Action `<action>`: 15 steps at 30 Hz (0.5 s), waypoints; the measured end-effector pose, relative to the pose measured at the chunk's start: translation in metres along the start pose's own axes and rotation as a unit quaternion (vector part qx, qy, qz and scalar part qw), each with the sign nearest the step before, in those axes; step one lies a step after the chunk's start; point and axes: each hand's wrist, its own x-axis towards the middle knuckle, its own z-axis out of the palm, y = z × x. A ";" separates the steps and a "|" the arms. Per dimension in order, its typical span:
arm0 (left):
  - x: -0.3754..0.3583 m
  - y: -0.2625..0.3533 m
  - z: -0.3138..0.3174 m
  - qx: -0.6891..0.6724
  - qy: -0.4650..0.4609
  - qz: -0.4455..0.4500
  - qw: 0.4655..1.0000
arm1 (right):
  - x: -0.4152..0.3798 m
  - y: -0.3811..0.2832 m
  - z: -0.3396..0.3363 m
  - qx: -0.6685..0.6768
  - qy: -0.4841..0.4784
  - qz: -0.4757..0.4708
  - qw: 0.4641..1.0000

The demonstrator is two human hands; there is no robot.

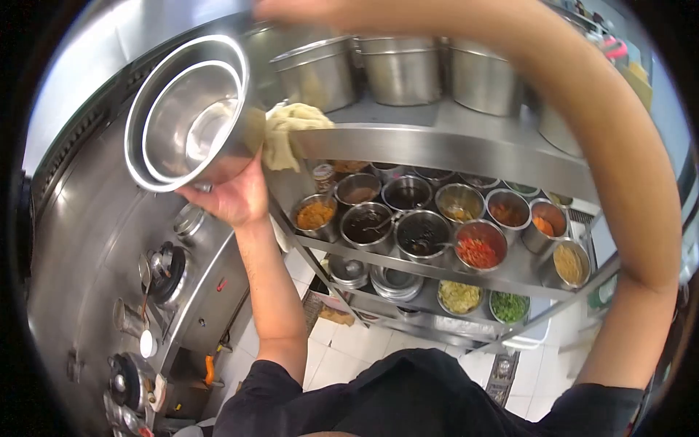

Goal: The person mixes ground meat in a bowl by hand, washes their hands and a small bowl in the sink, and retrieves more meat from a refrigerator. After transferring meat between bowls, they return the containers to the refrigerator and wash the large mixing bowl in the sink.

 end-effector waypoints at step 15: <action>-0.066 -0.021 0.040 0.042 0.049 0.037 0.997 | 0.086 -0.039 0.071 -0.031 -0.172 0.077 0.982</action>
